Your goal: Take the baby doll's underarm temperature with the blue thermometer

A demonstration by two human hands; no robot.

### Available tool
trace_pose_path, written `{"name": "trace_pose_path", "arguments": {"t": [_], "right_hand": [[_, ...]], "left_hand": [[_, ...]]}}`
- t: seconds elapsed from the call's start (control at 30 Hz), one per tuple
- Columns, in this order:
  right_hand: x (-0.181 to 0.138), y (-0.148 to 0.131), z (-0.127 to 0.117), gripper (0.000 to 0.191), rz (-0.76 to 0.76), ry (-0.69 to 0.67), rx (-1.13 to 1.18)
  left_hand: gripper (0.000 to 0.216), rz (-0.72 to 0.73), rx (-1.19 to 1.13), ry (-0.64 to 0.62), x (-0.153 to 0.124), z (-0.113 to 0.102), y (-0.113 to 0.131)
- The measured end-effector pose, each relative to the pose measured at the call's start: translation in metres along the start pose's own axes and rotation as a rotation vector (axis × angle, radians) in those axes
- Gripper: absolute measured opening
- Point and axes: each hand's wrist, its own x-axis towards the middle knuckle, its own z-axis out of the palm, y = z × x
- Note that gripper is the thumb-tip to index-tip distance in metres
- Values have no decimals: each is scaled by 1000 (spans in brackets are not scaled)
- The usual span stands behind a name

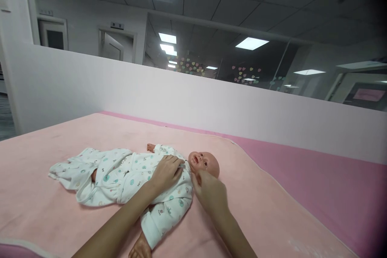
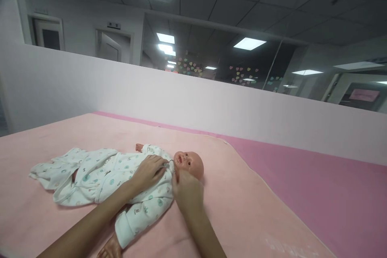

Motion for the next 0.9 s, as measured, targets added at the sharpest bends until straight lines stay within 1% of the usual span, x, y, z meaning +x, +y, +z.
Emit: {"name": "trace_pose_path", "arguments": {"t": [0.07, 0.13, 0.2, 0.27, 0.33, 0.4, 0.5, 0.57, 0.63, 0.73, 0.9], "right_hand": [[17, -20, 8, 18, -32, -28, 42], [26, -32, 19, 13, -41, -28, 62], [28, -37, 30, 16, -22, -11, 99], [24, -37, 39, 25, 5, 15, 200], [19, -34, 46, 34, 6, 79, 368], [13, -31, 52, 37, -23, 186, 541], [8, -30, 60, 32, -32, 343, 686], [7, -31, 63, 29, 15, 386, 739], [7, -32, 65, 30, 62, 392, 793], [8, -33, 65, 28, 90, 376, 868], [8, -35, 62, 21, 153, 344, 976]], "left_hand": [[20, -12, -17, -5, 0, 1, -2], [20, -36, -33, -12, 1, 1, -3], [19, -67, -46, -20, 1, 0, -4], [19, -98, -73, -23, 1, -1, -5], [20, -125, -123, -15, 1, -2, -5], [21, -149, -181, -1, 1, -3, -6], [23, -183, -258, 6, 2, -4, -7], [26, -217, -311, 12, 2, -4, -8], [28, -255, -362, 12, 3, -4, -9], [30, -295, -415, -2, 4, -4, -10], [30, -273, -420, -12, 3, -8, -9]]}}
